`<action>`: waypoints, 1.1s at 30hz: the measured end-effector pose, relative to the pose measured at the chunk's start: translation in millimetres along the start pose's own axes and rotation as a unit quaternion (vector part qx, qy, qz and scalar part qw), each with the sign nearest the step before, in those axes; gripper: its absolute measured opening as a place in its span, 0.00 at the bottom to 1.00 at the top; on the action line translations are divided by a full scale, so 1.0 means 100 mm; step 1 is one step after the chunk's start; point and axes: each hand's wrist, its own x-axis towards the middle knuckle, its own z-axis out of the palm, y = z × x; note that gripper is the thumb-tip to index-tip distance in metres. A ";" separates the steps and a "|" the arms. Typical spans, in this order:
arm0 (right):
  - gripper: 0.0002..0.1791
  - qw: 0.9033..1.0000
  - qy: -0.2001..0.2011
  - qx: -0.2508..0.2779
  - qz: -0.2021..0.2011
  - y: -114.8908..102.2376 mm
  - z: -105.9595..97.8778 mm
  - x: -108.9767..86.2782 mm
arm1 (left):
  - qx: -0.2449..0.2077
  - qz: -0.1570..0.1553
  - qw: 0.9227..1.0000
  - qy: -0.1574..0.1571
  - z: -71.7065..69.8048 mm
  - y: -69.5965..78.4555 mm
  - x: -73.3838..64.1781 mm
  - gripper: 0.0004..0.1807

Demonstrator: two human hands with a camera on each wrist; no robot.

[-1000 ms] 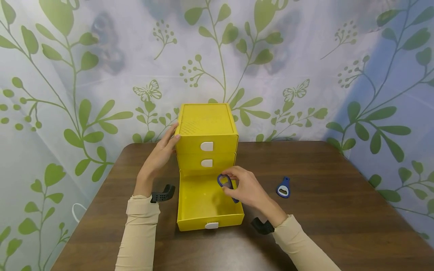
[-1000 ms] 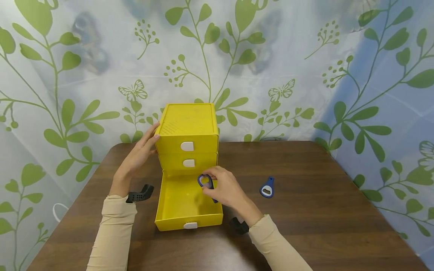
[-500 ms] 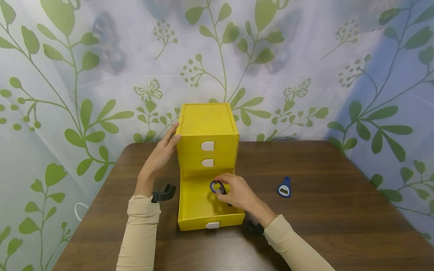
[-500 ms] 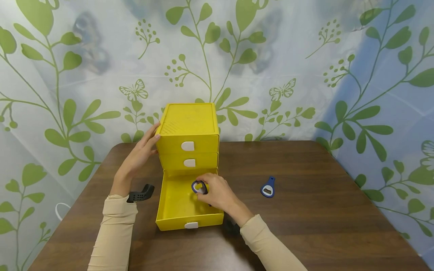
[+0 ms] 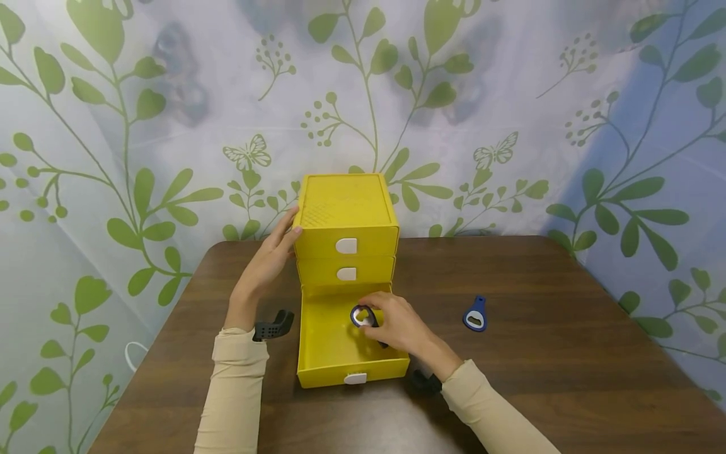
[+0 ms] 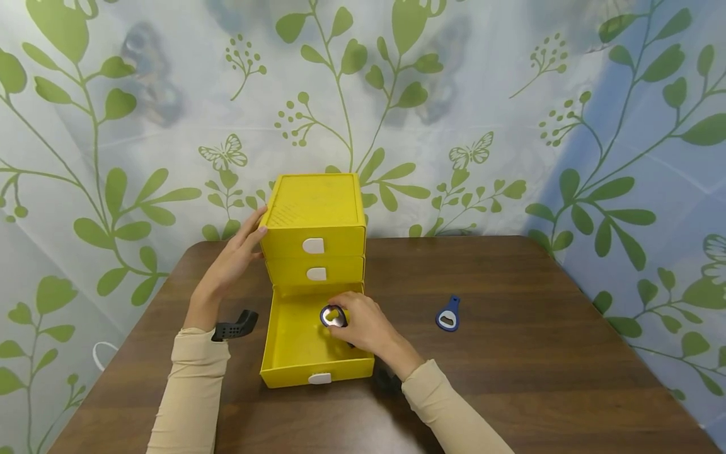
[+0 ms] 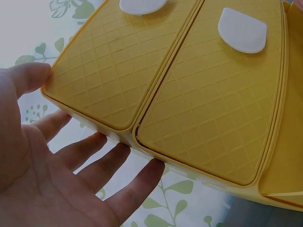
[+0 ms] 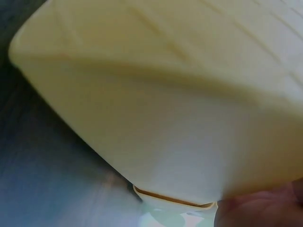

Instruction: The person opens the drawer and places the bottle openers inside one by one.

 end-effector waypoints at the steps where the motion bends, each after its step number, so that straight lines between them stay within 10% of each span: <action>1: 0.24 1.000 -0.003 0.000 0.001 0.01 0.00 0.00 | 0.001 0.000 1.000 0.000 0.00 0.00 0.00 0.37; 33: 0.33 0.996 0.003 0.042 0.073 0.47 -0.74 -0.14 | 0.007 0.004 1.000 0.000 -0.01 -0.03 0.01 0.37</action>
